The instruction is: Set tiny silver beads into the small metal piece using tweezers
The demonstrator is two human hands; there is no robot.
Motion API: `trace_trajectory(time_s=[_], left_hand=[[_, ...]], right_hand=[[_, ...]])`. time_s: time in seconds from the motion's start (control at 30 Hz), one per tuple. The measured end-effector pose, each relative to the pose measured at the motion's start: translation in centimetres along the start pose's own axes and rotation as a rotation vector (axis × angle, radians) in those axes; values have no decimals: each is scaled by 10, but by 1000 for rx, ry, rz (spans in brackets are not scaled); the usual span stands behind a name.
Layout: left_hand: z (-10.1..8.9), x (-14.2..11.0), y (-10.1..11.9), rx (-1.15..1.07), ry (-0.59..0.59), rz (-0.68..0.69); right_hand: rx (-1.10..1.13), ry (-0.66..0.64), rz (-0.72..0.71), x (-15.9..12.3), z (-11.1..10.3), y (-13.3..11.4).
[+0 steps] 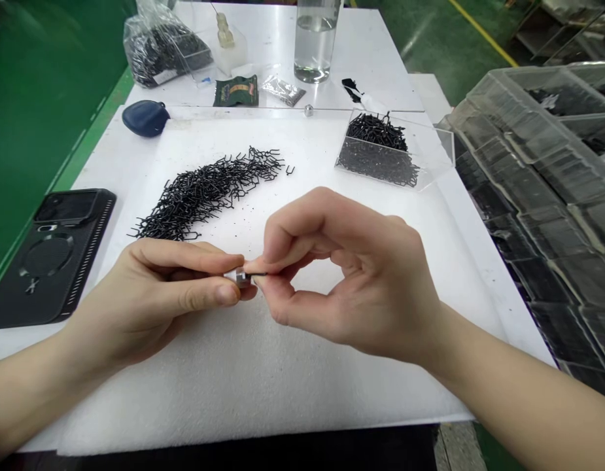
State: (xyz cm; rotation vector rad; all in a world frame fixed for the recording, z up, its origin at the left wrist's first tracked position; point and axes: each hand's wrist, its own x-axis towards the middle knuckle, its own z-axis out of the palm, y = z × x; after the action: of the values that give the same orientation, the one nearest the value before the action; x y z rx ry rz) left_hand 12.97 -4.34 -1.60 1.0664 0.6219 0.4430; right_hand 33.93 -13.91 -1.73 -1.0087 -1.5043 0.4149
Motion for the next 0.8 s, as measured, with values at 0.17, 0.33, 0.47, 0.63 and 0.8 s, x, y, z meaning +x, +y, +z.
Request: trace_trajectory(time_s=[0.17, 0.33, 0.47, 0.63, 0.8], left_hand=[[1, 0, 0, 3, -1, 9], [0, 1, 1, -7, -8, 22], [0, 1, 1, -5, -12, 43], [0, 1, 0, 4, -5, 64], [-1, 1, -2, -1, -32, 65]], right_hand=[[30, 28, -46, 0, 0, 4], [65, 34, -54, -1, 0, 7], [95, 25, -59, -1, 0, 9], [55, 27, -19, 0, -1, 8], [-29, 22, -36, 0, -2, 7]])
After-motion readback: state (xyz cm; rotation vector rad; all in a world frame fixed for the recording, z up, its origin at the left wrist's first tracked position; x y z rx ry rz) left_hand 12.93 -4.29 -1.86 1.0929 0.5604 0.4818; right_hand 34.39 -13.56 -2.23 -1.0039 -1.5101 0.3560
